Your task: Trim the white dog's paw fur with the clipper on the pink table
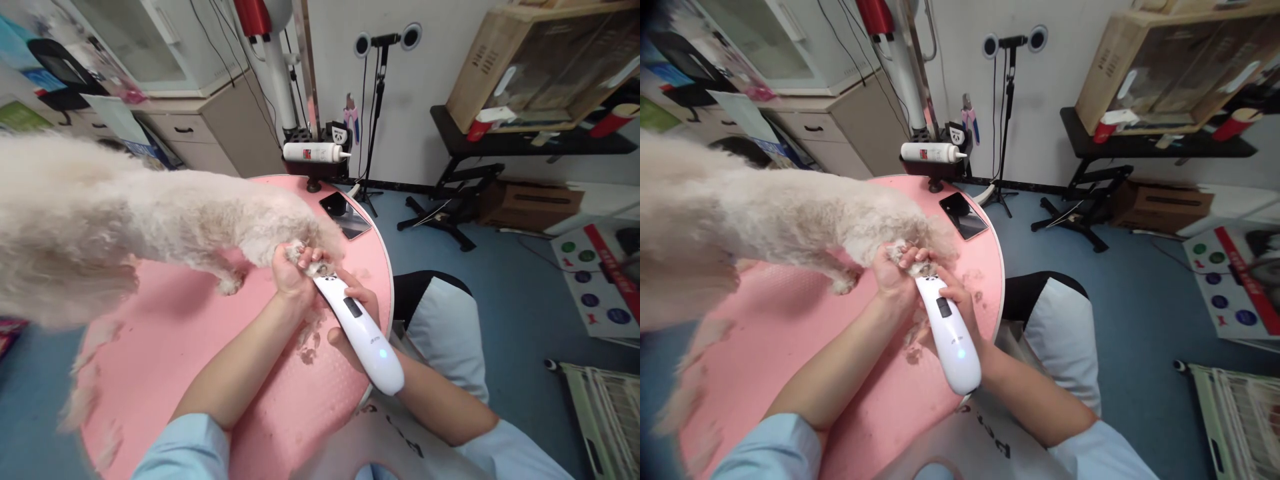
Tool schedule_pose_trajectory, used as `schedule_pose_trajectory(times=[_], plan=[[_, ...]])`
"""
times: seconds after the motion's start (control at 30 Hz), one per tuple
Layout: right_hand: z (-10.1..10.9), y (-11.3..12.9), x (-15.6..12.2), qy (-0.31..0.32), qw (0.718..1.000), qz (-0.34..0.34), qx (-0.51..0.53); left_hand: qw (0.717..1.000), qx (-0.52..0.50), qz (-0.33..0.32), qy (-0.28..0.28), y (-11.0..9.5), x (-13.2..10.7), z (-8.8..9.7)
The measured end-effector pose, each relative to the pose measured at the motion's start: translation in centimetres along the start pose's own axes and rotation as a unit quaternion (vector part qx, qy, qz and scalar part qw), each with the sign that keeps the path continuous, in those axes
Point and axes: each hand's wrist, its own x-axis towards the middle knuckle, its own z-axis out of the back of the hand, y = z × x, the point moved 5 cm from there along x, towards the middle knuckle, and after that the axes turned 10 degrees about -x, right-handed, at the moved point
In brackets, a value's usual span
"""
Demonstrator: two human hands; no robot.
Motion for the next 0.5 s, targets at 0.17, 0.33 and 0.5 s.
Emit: schedule_pose_trajectory(times=[0.17, 0.33, 0.5], plan=[[-0.1, -0.8, 0.2, 0.004, 0.998, 0.059, 0.005, 1.0, 0.005, 0.002, -0.003, -0.1, 0.2, 0.2], [1.8, -0.4, 0.5, -0.069, 0.995, 0.01, 0.076, 1.0, 0.017, 0.013, -0.005, -0.3, 0.3, 0.2], [2.7, -1.3, 0.7, -0.075, 0.987, -0.065, 0.125, 0.999, 0.035, 0.002, -0.01, -0.5, 0.5, 0.2]])
